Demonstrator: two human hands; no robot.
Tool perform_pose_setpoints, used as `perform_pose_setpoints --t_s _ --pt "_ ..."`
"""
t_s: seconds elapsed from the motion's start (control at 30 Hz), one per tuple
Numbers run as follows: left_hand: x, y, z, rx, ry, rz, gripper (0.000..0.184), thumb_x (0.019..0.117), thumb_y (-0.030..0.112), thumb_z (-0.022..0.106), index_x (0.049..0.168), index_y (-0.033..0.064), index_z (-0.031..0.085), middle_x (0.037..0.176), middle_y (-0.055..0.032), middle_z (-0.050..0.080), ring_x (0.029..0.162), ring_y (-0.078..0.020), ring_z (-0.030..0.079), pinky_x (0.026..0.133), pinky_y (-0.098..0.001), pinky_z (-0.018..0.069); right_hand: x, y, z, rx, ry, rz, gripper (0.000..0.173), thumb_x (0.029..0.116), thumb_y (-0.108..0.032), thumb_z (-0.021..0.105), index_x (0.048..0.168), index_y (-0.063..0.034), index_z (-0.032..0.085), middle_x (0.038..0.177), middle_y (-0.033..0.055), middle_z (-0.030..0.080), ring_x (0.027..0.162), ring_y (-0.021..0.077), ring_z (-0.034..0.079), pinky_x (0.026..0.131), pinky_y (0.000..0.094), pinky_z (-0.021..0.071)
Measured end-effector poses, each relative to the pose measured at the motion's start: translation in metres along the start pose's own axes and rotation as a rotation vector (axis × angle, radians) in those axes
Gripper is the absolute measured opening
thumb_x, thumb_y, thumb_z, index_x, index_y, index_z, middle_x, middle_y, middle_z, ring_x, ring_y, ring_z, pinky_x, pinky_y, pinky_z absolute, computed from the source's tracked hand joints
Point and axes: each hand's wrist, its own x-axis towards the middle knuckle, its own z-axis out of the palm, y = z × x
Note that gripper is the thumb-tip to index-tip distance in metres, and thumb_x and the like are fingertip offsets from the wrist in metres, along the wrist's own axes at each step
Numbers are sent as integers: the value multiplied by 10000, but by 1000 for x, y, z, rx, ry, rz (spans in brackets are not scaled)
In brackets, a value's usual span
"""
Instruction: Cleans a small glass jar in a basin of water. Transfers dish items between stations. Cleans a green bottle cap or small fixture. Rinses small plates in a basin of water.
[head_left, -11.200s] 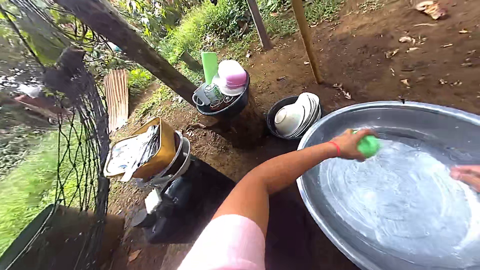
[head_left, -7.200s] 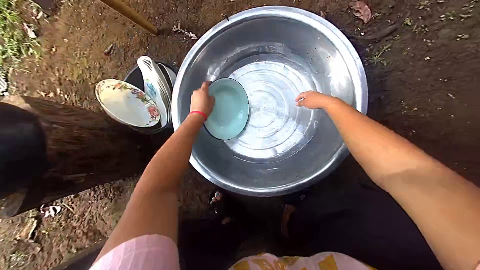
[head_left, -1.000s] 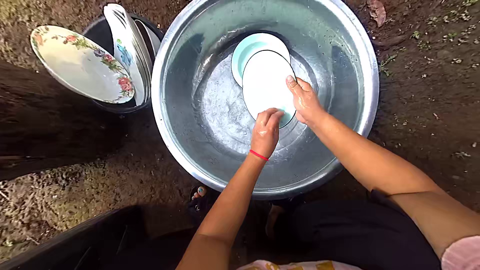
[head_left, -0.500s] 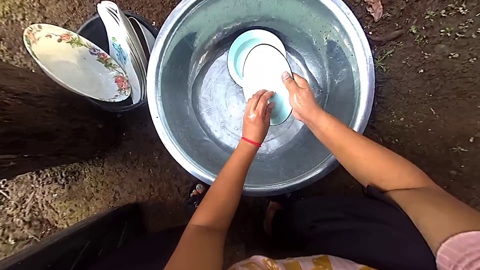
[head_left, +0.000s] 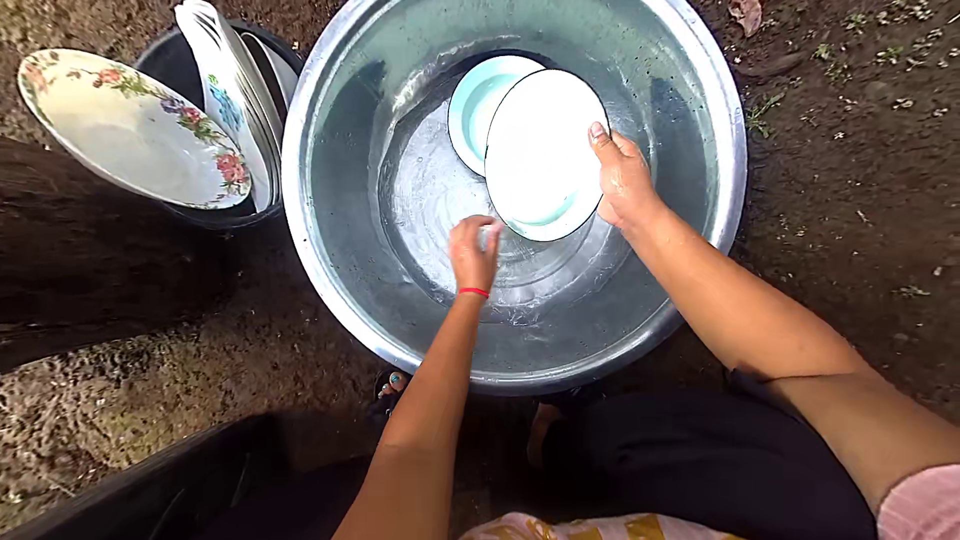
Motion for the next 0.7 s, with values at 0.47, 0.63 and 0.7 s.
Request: perform_pose_setpoints --t_s 0.47,0.63,0.7 --pt "32 107 55 -471 153 369 414 971 2 381 1283 -108 630 1406 -281 574 1399 -373 476 1200 -450 312 1 0 19 558 89 263 375 1135 -228 321 1489 -106 313 1242 80 577 1114 142 629 960 324 544" --pt "49 24 19 281 -92 459 571 1077 343 443 1574 65 404 1646 -165 353 1534 -427 275 1182 -732 137 8 -5 7 559 124 180 438 1137 -215 315 1552 -76 297 1429 143 523 1290 201 570 1083 387 492" --pt "73 14 -29 468 -409 354 587 1086 310 466 1608 77 332 1671 -187 285 1541 -444 242 1177 -738 144 10 -8 -2 484 135 162 451 1133 -215 336 1559 -72 304 1449 143 518 1302 196 565 1085 374 491"
